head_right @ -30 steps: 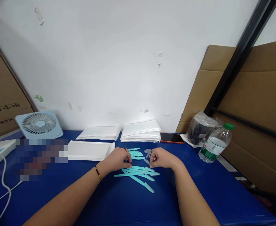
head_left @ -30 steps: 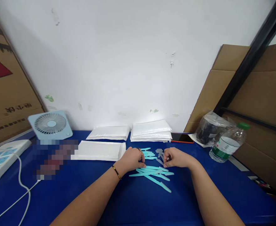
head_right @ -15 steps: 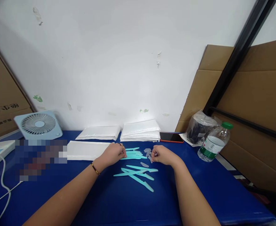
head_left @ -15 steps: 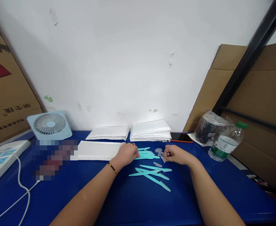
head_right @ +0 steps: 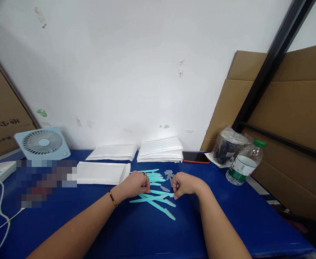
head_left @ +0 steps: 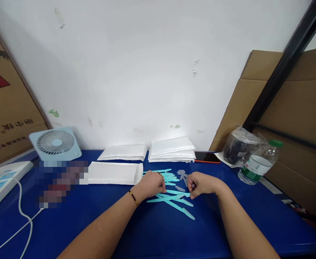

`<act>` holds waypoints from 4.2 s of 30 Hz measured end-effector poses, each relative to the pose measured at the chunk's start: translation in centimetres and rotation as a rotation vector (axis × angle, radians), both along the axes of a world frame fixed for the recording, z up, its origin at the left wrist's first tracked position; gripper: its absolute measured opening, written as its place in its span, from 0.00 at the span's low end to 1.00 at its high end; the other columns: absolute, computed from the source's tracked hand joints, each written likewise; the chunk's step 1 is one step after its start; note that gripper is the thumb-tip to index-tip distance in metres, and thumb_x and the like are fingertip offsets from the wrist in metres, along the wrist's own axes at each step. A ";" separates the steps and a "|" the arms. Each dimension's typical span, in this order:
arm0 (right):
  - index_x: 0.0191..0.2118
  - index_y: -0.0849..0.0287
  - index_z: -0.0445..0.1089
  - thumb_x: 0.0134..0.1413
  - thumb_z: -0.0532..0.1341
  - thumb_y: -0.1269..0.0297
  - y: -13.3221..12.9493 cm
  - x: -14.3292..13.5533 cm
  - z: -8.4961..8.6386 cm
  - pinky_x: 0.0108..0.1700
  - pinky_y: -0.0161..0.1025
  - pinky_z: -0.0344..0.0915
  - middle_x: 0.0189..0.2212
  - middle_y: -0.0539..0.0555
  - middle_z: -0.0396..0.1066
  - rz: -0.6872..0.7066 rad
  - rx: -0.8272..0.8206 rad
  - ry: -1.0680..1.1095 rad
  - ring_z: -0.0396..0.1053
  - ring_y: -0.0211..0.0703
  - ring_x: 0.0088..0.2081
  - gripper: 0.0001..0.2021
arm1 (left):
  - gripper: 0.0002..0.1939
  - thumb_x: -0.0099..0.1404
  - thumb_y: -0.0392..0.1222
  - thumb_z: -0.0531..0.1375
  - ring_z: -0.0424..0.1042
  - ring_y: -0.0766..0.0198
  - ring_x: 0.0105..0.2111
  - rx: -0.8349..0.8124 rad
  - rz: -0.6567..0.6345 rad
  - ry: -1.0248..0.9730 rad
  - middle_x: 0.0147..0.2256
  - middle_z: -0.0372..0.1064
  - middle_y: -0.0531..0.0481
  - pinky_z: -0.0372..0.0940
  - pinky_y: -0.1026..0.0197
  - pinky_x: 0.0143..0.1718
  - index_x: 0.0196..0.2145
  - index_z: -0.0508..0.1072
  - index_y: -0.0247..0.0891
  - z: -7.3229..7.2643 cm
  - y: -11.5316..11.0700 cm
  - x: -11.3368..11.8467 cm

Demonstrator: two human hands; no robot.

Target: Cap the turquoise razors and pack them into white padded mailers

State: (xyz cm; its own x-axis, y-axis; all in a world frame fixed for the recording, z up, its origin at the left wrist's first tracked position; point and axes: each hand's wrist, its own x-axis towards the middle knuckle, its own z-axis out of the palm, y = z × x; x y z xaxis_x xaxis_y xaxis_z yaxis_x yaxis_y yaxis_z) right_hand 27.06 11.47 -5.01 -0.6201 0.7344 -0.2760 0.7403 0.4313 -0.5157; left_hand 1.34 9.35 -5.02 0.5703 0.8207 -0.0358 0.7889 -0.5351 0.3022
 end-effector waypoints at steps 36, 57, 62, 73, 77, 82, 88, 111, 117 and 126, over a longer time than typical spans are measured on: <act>0.26 0.59 0.76 0.37 0.67 0.55 -0.8 -0.5 1.6 0.28 0.32 0.58 0.26 0.51 0.69 -0.026 0.128 0.133 0.65 0.38 0.28 0.12 | 0.10 0.50 0.51 0.64 0.68 0.64 0.27 -0.053 -0.043 0.007 0.26 0.71 0.53 0.54 0.64 0.29 0.26 0.76 0.43 1.0 -0.9 0.2; 0.29 0.59 0.77 0.38 0.66 0.51 -0.9 -0.8 1.5 0.26 0.31 0.54 0.24 0.49 0.69 0.045 0.005 0.117 0.61 0.35 0.25 0.15 | 0.11 0.50 0.52 0.64 0.66 0.66 0.26 -0.107 -0.067 0.021 0.25 0.70 0.54 0.51 0.65 0.23 0.26 0.77 0.43 0.9 -1.7 0.2; 0.28 0.61 0.77 0.38 0.67 0.51 -0.7 -1.2 0.6 0.25 0.31 0.53 0.21 0.48 0.67 0.120 -0.094 0.123 0.60 0.34 0.23 0.17 | 0.10 0.51 0.50 0.63 0.67 0.65 0.27 -0.132 0.056 -0.003 0.27 0.72 0.53 0.51 0.65 0.23 0.27 0.76 0.42 1.4 -0.8 -0.8; 0.30 0.61 0.75 0.48 0.59 0.57 1.5 1.7 0.2 0.30 0.34 0.59 0.27 0.53 0.73 -0.294 0.269 0.281 0.66 0.40 0.28 0.13 | 0.37 0.55 0.65 0.54 0.55 0.51 0.56 0.119 -0.092 -0.084 0.56 0.57 0.43 0.54 0.55 0.53 0.55 0.62 0.40 -0.3 -0.8 -1.5; 0.34 0.58 0.75 0.50 0.58 0.64 2.6 0.5 -0.8 0.37 0.36 0.62 0.33 0.54 0.73 -0.294 0.447 0.338 0.68 0.42 0.33 0.10 | 0.41 0.59 0.67 0.46 0.45 0.49 0.61 0.117 -0.109 -0.049 0.61 0.46 0.39 0.44 0.50 0.59 0.60 0.53 0.36 -1.9 -1.5 -0.6; 0.32 0.58 0.76 0.48 0.59 0.67 3.6 -0.6 -1.9 0.37 0.35 0.62 0.33 0.54 0.73 -0.244 0.426 0.324 0.69 0.42 0.34 0.09 | 0.44 0.57 0.69 0.48 0.51 0.48 0.59 0.069 -0.157 -0.025 0.60 0.50 0.36 0.51 0.53 0.56 0.60 0.54 0.33 -1.0 -2.6 0.0; 0.30 0.57 0.76 0.46 0.60 0.68 4.5 -0.9 -2.6 0.33 0.33 0.61 0.30 0.52 0.74 -0.255 0.417 0.297 0.69 0.40 0.31 0.07 | 0.40 0.59 0.68 0.44 0.51 0.50 0.59 0.154 -0.047 -0.066 0.59 0.52 0.40 0.49 0.50 0.57 0.58 0.57 0.37 -0.9 -1.7 -0.3; 0.34 0.58 0.76 0.48 0.60 0.67 4.8 -2.2 -2.5 0.35 0.35 0.63 0.31 0.53 0.73 -0.233 0.419 0.364 0.68 0.40 0.32 0.08 | 0.21 0.65 0.48 0.49 0.59 0.57 0.54 0.173 0.049 -0.216 0.53 0.62 0.44 0.54 0.57 0.54 0.50 0.67 0.37 -2.3 2.1 -2.1; 0.29 0.59 0.77 0.44 0.62 0.64 3.7 -0.5 -2.0 0.30 0.33 0.63 0.28 0.53 0.74 -0.229 0.244 0.355 0.68 0.39 0.28 0.08 | 0.06 0.57 0.41 0.56 0.68 0.63 0.33 0.070 0.131 -0.212 0.31 0.70 0.51 0.61 0.64 0.34 0.29 0.73 0.39 -1.9 2.7 -2.3; 0.32 0.59 0.77 0.44 0.62 0.61 4.1 -0.9 -3.1 0.30 0.32 0.61 0.28 0.53 0.74 -0.303 0.333 0.336 0.67 0.38 0.28 0.10 | 0.07 0.59 0.42 0.56 0.67 0.62 0.35 0.184 0.189 -0.284 0.33 0.69 0.51 0.59 0.63 0.35 0.32 0.73 0.40 -2.7 2.9 -1.9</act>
State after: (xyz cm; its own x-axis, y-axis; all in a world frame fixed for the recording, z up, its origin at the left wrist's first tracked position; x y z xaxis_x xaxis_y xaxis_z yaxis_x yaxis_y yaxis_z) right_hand 26.20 15.54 -8.07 -0.3815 0.9071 0.1779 0.6748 0.4048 -0.6170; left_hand -0.51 12.26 -7.74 0.3741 0.8903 0.2596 0.7777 -0.4537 0.4352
